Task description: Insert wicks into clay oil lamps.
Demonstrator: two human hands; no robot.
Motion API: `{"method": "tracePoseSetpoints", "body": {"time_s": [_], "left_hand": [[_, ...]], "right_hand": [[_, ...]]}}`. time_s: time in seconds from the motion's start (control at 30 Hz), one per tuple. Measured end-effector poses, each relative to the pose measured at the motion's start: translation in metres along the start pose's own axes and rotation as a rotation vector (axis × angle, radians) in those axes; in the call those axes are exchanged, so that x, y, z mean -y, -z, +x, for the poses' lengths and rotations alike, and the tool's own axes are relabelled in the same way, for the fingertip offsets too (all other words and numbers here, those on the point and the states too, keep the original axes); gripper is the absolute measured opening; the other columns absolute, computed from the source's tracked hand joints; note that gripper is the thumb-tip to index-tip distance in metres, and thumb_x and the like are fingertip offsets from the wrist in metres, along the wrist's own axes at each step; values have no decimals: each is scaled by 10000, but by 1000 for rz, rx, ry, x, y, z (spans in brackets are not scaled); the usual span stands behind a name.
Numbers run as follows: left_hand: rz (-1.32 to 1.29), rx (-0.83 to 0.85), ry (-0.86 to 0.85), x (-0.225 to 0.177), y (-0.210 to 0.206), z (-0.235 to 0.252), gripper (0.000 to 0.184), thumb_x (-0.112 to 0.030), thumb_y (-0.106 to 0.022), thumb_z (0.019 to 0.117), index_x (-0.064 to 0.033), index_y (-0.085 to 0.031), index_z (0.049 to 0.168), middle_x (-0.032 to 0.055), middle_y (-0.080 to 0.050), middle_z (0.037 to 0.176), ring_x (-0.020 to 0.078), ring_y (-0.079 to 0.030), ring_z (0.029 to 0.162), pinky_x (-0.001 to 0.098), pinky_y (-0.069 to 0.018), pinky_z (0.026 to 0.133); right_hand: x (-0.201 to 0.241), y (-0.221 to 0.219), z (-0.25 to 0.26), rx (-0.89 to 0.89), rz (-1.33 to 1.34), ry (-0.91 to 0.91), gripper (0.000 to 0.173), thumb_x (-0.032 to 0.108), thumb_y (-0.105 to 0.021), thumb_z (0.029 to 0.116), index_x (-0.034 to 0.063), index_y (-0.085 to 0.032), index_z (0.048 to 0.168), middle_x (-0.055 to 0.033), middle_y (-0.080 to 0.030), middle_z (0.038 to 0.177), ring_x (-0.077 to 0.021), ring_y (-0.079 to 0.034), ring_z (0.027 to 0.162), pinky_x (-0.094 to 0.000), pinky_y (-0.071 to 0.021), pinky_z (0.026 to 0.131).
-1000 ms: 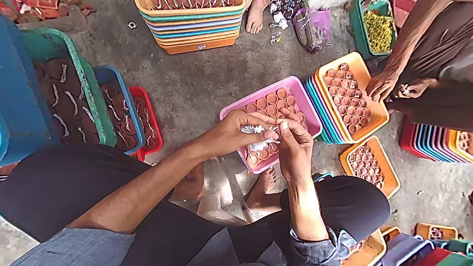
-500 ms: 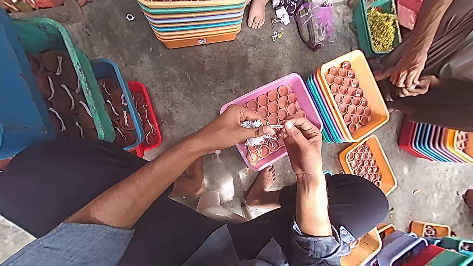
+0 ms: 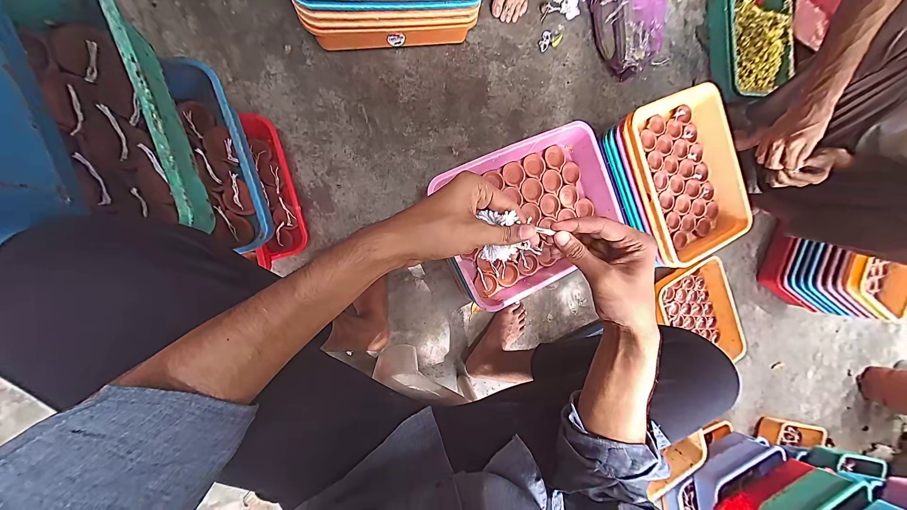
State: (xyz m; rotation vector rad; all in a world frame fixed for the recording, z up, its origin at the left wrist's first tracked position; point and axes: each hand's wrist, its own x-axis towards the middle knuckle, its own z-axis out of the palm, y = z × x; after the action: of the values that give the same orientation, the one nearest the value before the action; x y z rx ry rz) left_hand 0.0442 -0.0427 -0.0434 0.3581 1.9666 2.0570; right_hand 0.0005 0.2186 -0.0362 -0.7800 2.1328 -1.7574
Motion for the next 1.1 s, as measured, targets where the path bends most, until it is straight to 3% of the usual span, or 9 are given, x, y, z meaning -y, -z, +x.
{"method": "tracePoseSetpoints", "body": {"time_s": [0.27, 0.33, 0.4, 0.47, 0.6, 0.67, 0.77, 0.93, 1.1], "left_hand": [[-1, 23, 75, 3, 0, 2, 182, -183, -693, 993, -18, -765, 965, 50, -740, 839, 78, -700, 748, 221, -587, 678], [3, 34, 75, 2, 1, 2, 185, -192, -695, 992, -22, -769, 986, 52, -747, 885, 90, -708, 802, 238, -597, 724], [-11, 44, 70, -1, 1, 2, 184, -189, -694, 992, -22, -771, 1004, 62, -754, 924, 107, -719, 844, 258, -608, 764], [-43, 57, 58, -3, 1, 2, 180, -187, -697, 991, -20, -764, 997, 68, -754, 929, 120, -725, 850, 268, -616, 772], [-98, 76, 40, -4, 3, 1, 160, -160, -685, 996, -23, -763, 1023, 63, -748, 969, 114, -714, 882, 264, -608, 791], [-110, 63, 44, -4, 3, 1, 154, -154, -685, 995, -22, -763, 1012, 63, -745, 939, 111, -709, 845, 252, -601, 758], [-101, 54, 51, -4, 5, 1, 169, -165, -674, 1004, -25, -765, 1029, 66, -750, 950, 119, -714, 855, 257, -604, 771], [-112, 69, 60, -6, 2, 1, 151, -144, -663, 1008, -33, -766, 1016, 53, -747, 939, 100, -704, 835, 233, -591, 743], [-70, -6, 140, -2, 7, 1, 177, -175, -667, 1009, -34, -767, 1045, 61, -753, 973, 117, -714, 870, 265, -599, 796]], "right_hand": [[-7, 16, 0, -16, -142, -72, 156, 7, -699, 954, 37, -726, 1105, -24, -748, 965, -106, -724, 832, -260, -624, 759], [-9, 17, 2, 19, -129, -79, 280, 19, -693, 950, 32, -679, 1230, -74, -717, 1159, -179, -714, 1014, -325, -623, 856], [-11, 15, 5, 80, -58, -88, 522, 14, -701, 902, 29, -562, 1404, -123, -587, 1415, -264, -619, 1252, -382, -600, 963], [-15, 11, 6, 136, 66, -73, 639, 24, -737, 860, 32, -501, 1454, -154, -503, 1505, -314, -569, 1314, -421, -593, 976], [-18, -2, 8, 205, 255, -46, 568, 16, -784, 862, 7, -566, 1387, -160, -642, 1333, -266, -687, 1131, -386, -622, 914], [-20, -7, 6, 157, 282, -40, 462, -35, -787, 850, 11, -649, 1288, -108, -724, 1144, -176, -734, 944, -322, -636, 838], [-24, -8, 4, 51, 291, 11, 233, -40, -762, 886, 5, -754, 1114, -90, -769, 950, -136, -739, 783, -294, -643, 732], [-22, 0, 3, 7, 235, 37, 182, -27, -744, 908, -2, -769, 1086, -88, -771, 928, -146, -741, 774, -303, -646, 727], [-27, 19, 1, -50, 197, -49, 187, -22, -717, 930, -21, -753, 1113, -109, -769, 939, -184, -751, 790, -342, -652, 761]]}}
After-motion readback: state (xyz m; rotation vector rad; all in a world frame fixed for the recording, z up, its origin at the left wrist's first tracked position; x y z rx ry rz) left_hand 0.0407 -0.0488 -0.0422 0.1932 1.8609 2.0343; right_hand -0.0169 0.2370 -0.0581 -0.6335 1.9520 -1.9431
